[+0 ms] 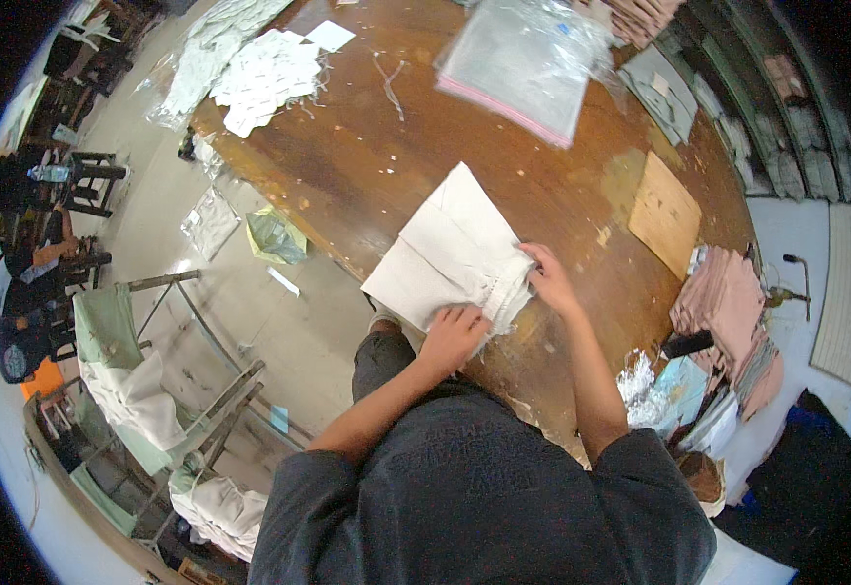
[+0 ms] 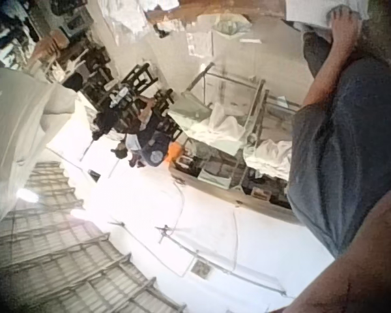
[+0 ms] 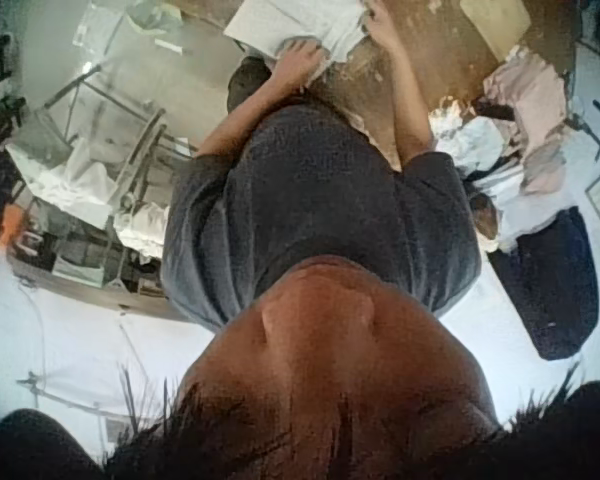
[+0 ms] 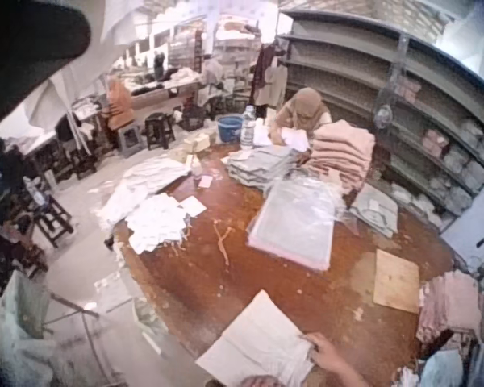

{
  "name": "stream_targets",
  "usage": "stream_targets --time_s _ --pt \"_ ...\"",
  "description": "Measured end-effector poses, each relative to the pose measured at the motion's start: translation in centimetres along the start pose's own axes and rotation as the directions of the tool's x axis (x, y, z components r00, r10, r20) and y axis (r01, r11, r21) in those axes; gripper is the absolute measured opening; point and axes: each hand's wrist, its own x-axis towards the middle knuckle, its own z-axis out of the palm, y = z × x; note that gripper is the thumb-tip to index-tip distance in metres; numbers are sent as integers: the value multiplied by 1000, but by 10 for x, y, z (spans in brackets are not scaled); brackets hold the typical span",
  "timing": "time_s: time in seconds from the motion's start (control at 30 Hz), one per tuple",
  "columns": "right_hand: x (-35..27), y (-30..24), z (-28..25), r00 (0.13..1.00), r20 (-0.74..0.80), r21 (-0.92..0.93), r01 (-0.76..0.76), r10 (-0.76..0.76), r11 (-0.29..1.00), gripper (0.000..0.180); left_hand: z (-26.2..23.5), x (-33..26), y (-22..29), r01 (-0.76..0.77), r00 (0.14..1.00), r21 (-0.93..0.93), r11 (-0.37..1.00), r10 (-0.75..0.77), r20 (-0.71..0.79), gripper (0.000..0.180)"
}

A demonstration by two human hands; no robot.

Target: The person attaches white tags to white garments at a worktable, then folds the garments and places them into clear plastic bags. The person handles tags, garments, and bags throughout the clip.

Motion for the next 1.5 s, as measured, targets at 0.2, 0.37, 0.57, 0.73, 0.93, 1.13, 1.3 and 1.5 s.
stream_targets --time_s 0.2,0.37,0.57,0.73,0.93,1.13,1.3,1.5 --pt "-1 35 9 909 -32 -520 340 -415 784 38 45 -14 26 180 983 131 975 -184 18 42" --pt "-32 44 18 949 -30 -566 244 -315 787 40 45 -18 12 130 981 350 928 -172 93 41" --pt "-106 48 57 992 22 -536 118 -125 836 47 -3 -40 -43 140 984 275 951 -165 71 40" --pt "-117 30 83 940 -214 -630 74 -264 773 50 -27 -38 -49 -44 990 180 983 19 141 41" --pt "-112 30 88 984 -180 -552 -93 -10 828 43 -32 -27 -75 -77 974 102 992 53 220 40" --pt "-11 -23 15 945 34 -507 -264 325 821 19 -75 95 -109 -58 857 57 997 20 515 35" --pt "18 -75 -11 849 -524 244 221 -63 944 48 -125 188 -125 -28 894 -187 982 -59 -444 48" --pt "-64 2 65 832 -534 -57 -212 150 976 48 -82 84 -136 231 942 -224 947 -276 -193 37"
